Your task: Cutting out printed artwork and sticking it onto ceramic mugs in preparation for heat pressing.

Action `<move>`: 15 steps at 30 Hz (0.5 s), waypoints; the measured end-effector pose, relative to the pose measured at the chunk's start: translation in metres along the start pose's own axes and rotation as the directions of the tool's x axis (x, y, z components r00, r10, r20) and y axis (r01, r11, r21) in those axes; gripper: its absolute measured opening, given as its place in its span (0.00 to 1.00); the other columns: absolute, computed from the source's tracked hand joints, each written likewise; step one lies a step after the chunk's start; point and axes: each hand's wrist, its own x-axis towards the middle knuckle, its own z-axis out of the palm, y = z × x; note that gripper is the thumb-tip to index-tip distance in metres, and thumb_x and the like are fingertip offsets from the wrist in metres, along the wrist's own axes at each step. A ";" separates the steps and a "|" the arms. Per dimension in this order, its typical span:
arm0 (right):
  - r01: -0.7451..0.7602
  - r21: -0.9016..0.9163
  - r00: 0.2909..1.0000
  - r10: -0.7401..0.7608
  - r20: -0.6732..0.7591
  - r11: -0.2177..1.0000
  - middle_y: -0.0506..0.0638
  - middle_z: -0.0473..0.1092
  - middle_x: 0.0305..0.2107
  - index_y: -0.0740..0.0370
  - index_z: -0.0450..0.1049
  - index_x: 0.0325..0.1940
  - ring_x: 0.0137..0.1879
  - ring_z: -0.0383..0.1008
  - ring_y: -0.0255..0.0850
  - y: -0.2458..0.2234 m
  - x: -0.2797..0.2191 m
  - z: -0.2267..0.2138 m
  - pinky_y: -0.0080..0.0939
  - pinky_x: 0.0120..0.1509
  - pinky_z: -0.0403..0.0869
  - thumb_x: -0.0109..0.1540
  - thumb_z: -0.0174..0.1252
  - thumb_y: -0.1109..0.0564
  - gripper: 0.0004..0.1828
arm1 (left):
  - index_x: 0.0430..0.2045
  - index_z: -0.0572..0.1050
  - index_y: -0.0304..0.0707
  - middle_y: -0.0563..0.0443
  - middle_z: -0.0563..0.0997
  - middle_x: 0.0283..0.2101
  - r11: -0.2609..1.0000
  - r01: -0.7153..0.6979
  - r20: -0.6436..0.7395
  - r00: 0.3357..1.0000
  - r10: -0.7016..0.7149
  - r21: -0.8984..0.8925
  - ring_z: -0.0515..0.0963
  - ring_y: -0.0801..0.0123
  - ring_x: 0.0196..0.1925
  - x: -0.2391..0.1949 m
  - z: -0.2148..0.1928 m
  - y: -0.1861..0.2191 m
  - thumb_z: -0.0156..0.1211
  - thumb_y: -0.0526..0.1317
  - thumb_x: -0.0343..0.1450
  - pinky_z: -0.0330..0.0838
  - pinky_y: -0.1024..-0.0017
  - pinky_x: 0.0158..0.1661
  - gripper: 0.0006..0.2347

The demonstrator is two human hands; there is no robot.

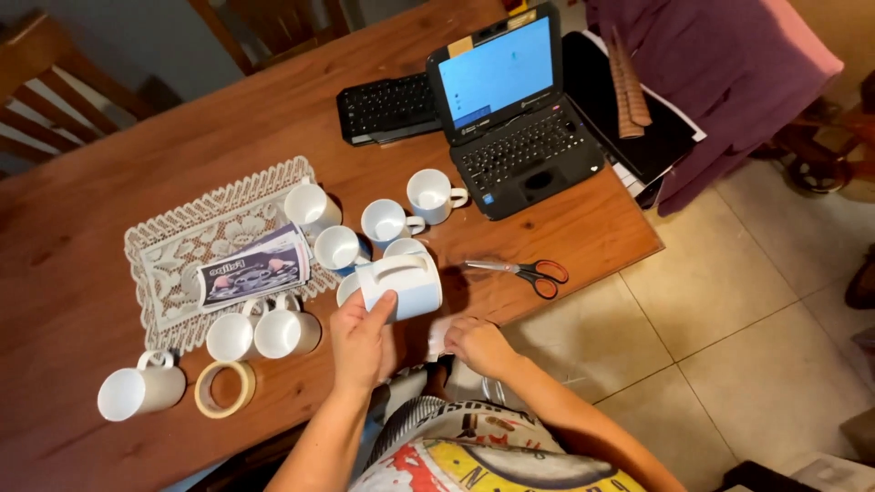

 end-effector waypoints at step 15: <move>-0.051 0.698 0.695 0.527 -0.489 0.715 0.47 0.70 0.25 0.63 0.81 0.34 0.28 0.71 0.32 -0.099 -0.012 -0.237 0.31 0.35 0.74 0.58 0.69 0.63 0.03 | 0.26 0.82 0.28 0.49 0.81 0.22 0.969 -0.196 0.336 0.932 0.137 0.147 0.75 0.74 0.33 -0.036 0.055 0.008 0.64 0.35 0.71 0.77 0.66 0.39 0.07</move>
